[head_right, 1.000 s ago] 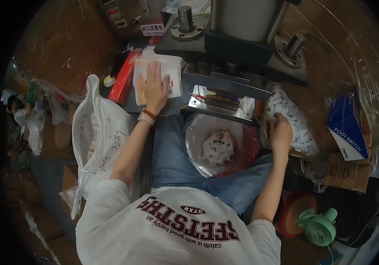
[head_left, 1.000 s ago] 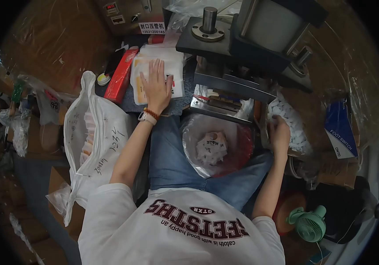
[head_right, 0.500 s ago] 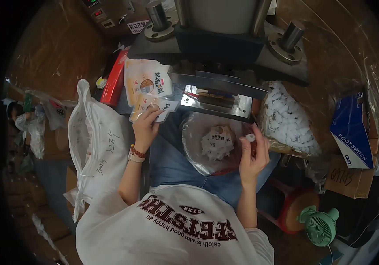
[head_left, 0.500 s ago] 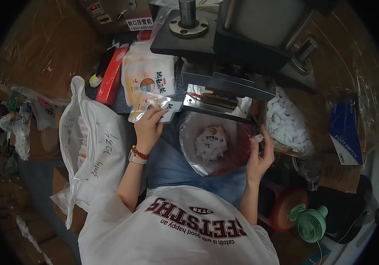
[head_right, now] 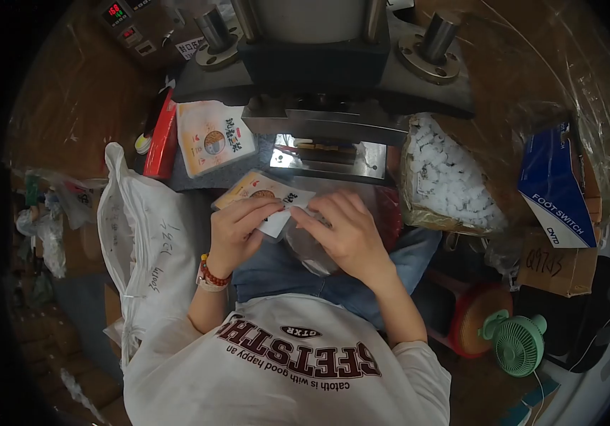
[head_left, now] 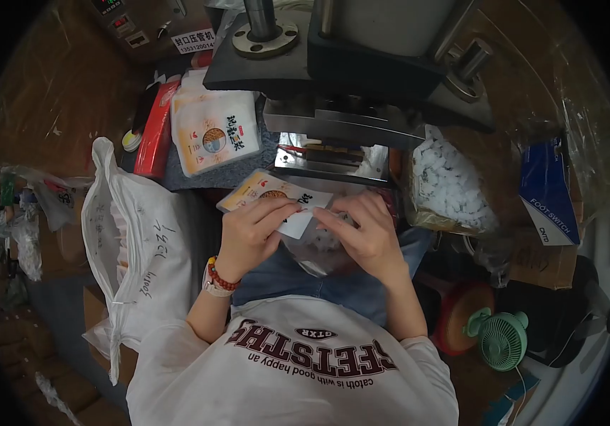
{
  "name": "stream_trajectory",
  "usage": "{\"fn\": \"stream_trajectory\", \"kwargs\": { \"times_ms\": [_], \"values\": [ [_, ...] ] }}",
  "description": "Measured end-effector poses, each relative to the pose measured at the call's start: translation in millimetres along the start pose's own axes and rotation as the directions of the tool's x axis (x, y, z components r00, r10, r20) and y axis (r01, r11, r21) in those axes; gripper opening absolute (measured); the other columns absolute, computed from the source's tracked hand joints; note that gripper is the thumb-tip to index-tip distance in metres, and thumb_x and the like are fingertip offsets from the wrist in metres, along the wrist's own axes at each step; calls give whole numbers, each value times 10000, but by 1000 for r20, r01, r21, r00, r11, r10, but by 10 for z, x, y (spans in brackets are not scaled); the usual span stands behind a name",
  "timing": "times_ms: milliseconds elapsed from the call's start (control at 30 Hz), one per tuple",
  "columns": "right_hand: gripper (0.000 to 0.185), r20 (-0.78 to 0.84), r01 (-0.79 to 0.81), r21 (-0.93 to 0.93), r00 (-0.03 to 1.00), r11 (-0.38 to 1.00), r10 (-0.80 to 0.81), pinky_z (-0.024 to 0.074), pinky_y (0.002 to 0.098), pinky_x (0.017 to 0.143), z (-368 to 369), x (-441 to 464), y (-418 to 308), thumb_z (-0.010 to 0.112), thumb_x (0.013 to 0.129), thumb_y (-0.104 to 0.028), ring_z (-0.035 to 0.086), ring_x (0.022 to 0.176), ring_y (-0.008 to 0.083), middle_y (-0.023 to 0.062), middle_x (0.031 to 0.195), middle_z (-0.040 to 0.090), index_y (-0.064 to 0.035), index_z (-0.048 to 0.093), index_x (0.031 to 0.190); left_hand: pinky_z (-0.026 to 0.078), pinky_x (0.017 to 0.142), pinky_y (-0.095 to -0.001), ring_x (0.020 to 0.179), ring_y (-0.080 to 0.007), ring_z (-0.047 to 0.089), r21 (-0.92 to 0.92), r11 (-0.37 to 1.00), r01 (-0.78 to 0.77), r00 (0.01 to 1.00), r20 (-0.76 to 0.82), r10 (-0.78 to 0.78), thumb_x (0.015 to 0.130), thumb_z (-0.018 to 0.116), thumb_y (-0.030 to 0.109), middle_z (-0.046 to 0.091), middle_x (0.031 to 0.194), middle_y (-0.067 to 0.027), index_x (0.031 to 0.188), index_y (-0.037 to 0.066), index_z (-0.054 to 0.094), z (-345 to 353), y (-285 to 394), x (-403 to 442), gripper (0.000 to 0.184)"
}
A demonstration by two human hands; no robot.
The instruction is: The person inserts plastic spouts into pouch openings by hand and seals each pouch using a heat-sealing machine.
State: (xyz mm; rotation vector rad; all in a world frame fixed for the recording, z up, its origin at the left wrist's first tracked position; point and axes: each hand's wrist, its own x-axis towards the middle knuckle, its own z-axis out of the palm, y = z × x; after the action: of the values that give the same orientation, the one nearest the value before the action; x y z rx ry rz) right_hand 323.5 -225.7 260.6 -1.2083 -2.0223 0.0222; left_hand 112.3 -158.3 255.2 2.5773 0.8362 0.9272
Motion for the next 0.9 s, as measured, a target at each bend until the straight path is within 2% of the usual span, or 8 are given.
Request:
{"fn": "stream_trajectory", "kwargs": {
  "times_ms": [200, 433, 633, 667, 733, 800, 833, 900],
  "values": [
    [428, -286, -324, 18, 905, 946, 315, 471, 365, 856, -148, -135, 187, 765, 763, -126, 601, 960, 292, 128, 1060, 634, -4, 615, 1144, 496, 620, -230, 653, -97, 648, -569, 572, 591, 806, 436, -400, 890, 665, 181, 716, 811, -82, 994, 18, 719, 712, -221, 7, 200],
    [216, -336, -624, -252, 773, 739, 538, 480, 393, 828, -439, -407, 970, 636, 853, -80, 604, 923, 341, 142, 1068, 608, -21, 631, 1061, 548, 702, -262, 803, -150, 681, -773, -184, 607, 665, 621, -415, 903, 650, 163, 697, 973, -117, 1053, -62, 648, 823, -321, 559, 271],
    [233, -172, -688, -300, 721, 661, 672, 476, 425, 814, -330, -434, 992, 625, 830, -58, 579, 970, 364, 146, 1086, 569, -42, 618, 1062, 539, 707, -273, 842, -151, 671, -772, -114, 626, 660, 602, -449, 890, 666, 192, 696, 965, -99, 1028, -36, 649, 861, -436, 543, 267],
    [232, -169, -688, -341, 716, 641, 678, 474, 426, 814, -330, -421, 980, 622, 825, -50, 573, 982, 366, 149, 1078, 574, -38, 609, 1056, 528, 681, -283, 789, -173, 675, -679, 263, 686, 694, 500, -519, 885, 667, 249, 701, 914, -79, 1013, -11, 665, 798, -503, 545, 290],
    [235, -174, -704, -347, 698, 620, 695, 473, 429, 806, -350, -443, 1032, 622, 820, -46, 573, 968, 362, 153, 1061, 580, -35, 600, 1054, 491, 811, -399, 948, -276, 654, -240, 685, 687, 725, 183, -663, 853, 657, 452, 674, 1059, -88, 1141, 69, 636, 621, -638, 491, 479],
    [239, -178, -727, -350, 671, 591, 720, 472, 432, 798, -342, -494, 1078, 622, 815, -42, 572, 955, 358, 157, 1044, 587, -32, 591, 1051, 349, 1002, -520, 1231, -295, 495, 554, 742, 378, 918, -329, -223, 820, 640, 546, 525, 1332, -126, 1320, 102, 515, 452, -810, 375, 680],
    [227, -205, -710, -331, 698, 622, 687, 469, 436, 791, -329, -515, 1099, 618, 813, -37, 573, 942, 352, 160, 1030, 593, -29, 587, 1038, 185, 1078, -595, 1381, -245, 310, 588, 713, 381, 924, -223, -310, 805, 622, 581, 353, 1482, -111, 1419, 146, 397, 417, -967, 231, 785],
    [216, -232, -682, -314, 729, 660, 644, 466, 440, 784, -310, -508, 1110, 613, 812, -31, 574, 928, 346, 162, 1015, 598, -26, 584, 1025, 195, 1088, -579, 1379, -255, 317, 569, 779, 262, 960, -75, -268, 814, 620, 565, 362, 1479, -100, 1418, 152, 400, 352, -1100, -112, 764]
  ]
}}
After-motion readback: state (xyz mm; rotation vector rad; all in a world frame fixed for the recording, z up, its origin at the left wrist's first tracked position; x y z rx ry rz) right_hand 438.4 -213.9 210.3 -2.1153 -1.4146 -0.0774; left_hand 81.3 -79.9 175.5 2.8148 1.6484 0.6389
